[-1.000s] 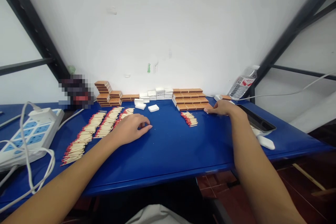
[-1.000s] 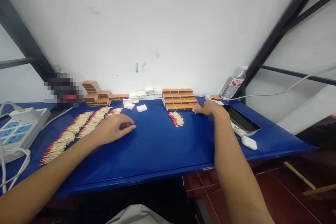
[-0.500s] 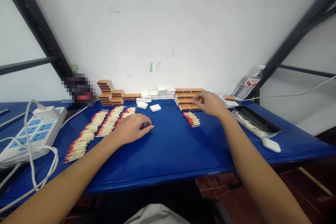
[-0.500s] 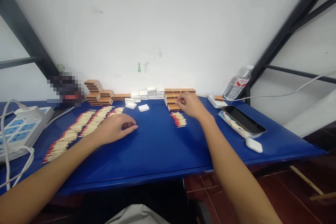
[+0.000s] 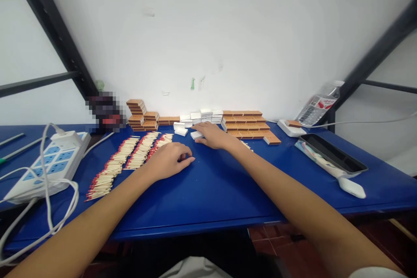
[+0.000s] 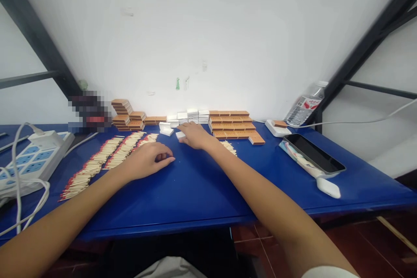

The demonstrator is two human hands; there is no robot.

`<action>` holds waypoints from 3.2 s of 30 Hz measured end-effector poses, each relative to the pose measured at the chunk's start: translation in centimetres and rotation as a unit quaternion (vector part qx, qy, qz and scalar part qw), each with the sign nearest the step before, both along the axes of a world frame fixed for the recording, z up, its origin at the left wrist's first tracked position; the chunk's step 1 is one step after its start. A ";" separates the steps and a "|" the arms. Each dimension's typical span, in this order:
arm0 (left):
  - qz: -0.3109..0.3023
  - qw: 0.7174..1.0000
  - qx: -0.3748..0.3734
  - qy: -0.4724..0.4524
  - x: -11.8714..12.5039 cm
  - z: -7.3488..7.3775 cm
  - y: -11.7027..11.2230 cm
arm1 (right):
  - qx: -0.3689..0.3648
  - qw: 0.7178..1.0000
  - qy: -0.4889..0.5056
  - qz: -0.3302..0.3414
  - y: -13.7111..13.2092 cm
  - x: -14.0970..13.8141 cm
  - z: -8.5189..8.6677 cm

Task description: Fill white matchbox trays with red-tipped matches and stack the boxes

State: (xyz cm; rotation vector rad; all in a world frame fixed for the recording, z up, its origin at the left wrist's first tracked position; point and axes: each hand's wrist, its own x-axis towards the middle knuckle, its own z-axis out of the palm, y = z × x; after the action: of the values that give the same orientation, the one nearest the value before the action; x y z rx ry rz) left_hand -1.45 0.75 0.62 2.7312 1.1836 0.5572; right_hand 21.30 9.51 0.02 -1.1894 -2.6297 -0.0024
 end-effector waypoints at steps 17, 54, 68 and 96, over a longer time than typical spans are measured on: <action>0.081 0.993 0.076 -0.043 -0.6 -0.5 0.5 | -0.143 0.933 0.327 0.050 -4.5 0.1 0.7; -0.007 0.997 0.044 -0.057 0.2 -0.9 -0.1 | -0.007 0.830 0.002 -0.557 -1.6 21.4 3.5; 0.006 0.997 0.033 -0.067 -0.1 -0.9 0.3 | 0.048 0.917 0.063 -0.391 7.3 9.1 3.9; 0.016 0.999 0.018 -0.027 -0.1 -1.4 0.7 | -0.103 0.976 0.095 -0.165 0.3 12.7 5.6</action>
State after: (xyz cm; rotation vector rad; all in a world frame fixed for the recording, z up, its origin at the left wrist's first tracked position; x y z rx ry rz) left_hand -1.55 1.43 -0.77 2.7130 1.2173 0.6564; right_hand 34.01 9.86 5.57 -1.5979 -2.2833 0.3142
